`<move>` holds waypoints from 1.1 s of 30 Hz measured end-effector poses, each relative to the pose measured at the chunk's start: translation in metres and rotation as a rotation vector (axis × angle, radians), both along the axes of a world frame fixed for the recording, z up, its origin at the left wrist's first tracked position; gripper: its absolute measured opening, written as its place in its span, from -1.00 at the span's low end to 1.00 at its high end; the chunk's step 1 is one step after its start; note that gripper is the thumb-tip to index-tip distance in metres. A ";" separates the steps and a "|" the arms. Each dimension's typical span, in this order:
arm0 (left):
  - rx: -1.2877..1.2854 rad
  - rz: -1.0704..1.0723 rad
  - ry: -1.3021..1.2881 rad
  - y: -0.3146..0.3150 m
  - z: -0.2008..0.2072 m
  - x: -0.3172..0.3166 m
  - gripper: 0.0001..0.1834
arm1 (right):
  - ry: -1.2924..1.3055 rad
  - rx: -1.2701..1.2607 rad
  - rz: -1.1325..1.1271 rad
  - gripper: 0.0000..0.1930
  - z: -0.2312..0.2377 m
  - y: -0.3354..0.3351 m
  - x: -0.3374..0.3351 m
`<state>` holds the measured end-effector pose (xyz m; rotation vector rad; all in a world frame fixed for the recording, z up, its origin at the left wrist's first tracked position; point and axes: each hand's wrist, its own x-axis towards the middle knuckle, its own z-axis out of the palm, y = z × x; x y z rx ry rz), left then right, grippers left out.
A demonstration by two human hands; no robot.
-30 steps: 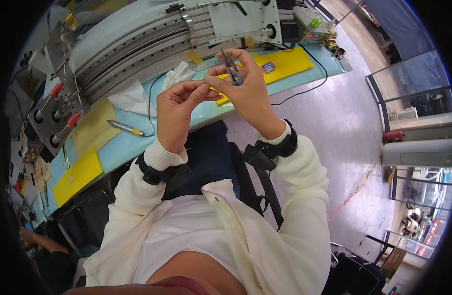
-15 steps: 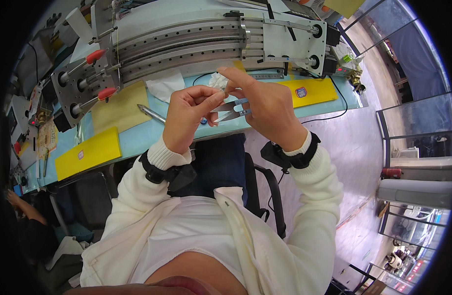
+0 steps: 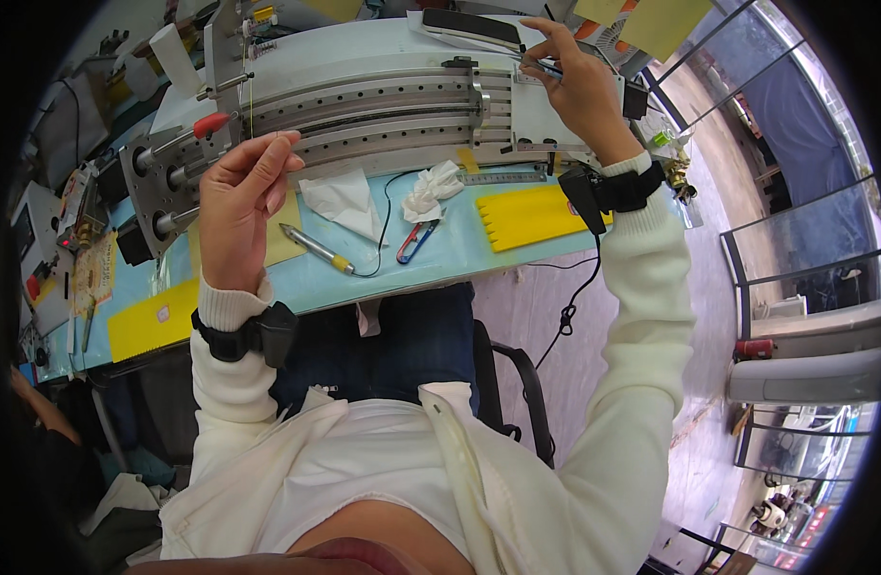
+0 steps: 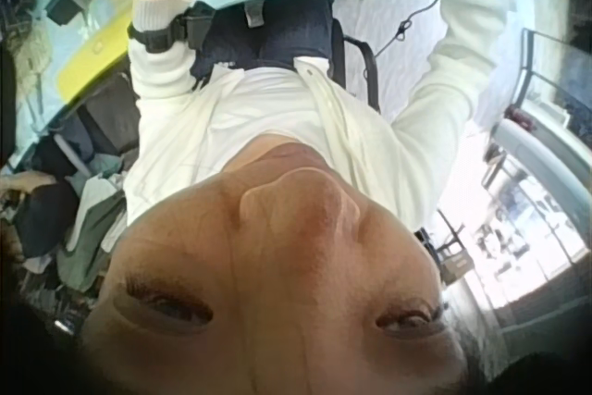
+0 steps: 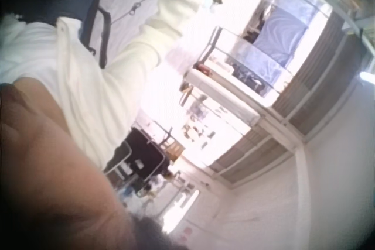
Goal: The person assembles small electronic components at a workbench, using tweezers to place parts and a soldering iron to join them. They repeatedly pick up components, position them on a jig, and solder connections while seated at the station.
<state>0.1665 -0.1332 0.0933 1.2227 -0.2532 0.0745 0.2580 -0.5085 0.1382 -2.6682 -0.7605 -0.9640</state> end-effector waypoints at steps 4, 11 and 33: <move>0.003 0.059 -0.012 0.007 0.001 0.008 -0.77 | 0.053 -0.047 -0.037 -0.38 0.002 -0.002 0.008; 0.027 0.189 -0.022 0.022 -0.002 0.015 -0.76 | -0.023 -0.056 -0.142 -0.39 0.010 0.002 0.008; 1.027 0.763 -0.562 0.046 -0.029 0.021 -0.87 | 0.333 0.297 0.244 -0.67 -0.008 0.249 0.010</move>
